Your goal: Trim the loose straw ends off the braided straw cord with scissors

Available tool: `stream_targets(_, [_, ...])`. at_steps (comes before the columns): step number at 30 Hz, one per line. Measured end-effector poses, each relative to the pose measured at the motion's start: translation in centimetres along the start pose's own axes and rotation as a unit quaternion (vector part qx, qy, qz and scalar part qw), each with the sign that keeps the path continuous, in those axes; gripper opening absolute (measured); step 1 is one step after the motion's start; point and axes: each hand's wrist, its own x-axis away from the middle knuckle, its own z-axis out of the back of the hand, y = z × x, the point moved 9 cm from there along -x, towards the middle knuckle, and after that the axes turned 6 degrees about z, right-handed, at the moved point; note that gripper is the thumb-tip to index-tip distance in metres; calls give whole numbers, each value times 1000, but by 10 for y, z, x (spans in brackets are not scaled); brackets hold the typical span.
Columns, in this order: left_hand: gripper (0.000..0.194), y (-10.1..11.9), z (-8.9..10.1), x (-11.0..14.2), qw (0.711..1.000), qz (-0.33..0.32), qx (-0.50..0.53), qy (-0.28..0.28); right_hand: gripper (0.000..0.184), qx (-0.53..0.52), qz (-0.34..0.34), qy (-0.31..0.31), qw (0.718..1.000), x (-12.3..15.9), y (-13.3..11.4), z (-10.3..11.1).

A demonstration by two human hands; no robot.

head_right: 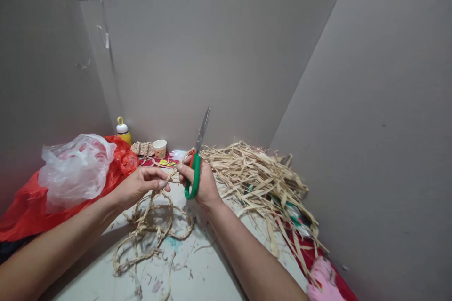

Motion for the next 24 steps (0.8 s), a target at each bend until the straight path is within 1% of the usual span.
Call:
stream_targets(3, [21,0,7,-1,998,4,51,41,39,75,24,5,997,-3,-3,8])
stream_targets(6, [25,4,21,-2,988,-11,112,104,37,185,69,28,980,-9,-10,26])
stream_targets(8, [27,8,34,-2,978,-27,151,141,35,272,108,36,955,-12,-13,38])
stream_targets(11, [27,12,49,-2,964,-38,193,177,30,389,151,14,909,-15,-9,46])
stream_targets(14, [25,14,59,-1,959,-44,203,193,29,474,179,-29,862,-14,1,43])
stream_targets(18, [23,14,64,-2,957,-50,210,196,36,549,209,-77,806,-9,9,31])
stream_targets(21, [21,12,63,-4,957,-51,213,191,36,584,230,-94,773,-6,8,23])
stream_targets(24, [21,11,61,-5,958,-52,213,186,34,609,247,-93,748,-4,7,18])
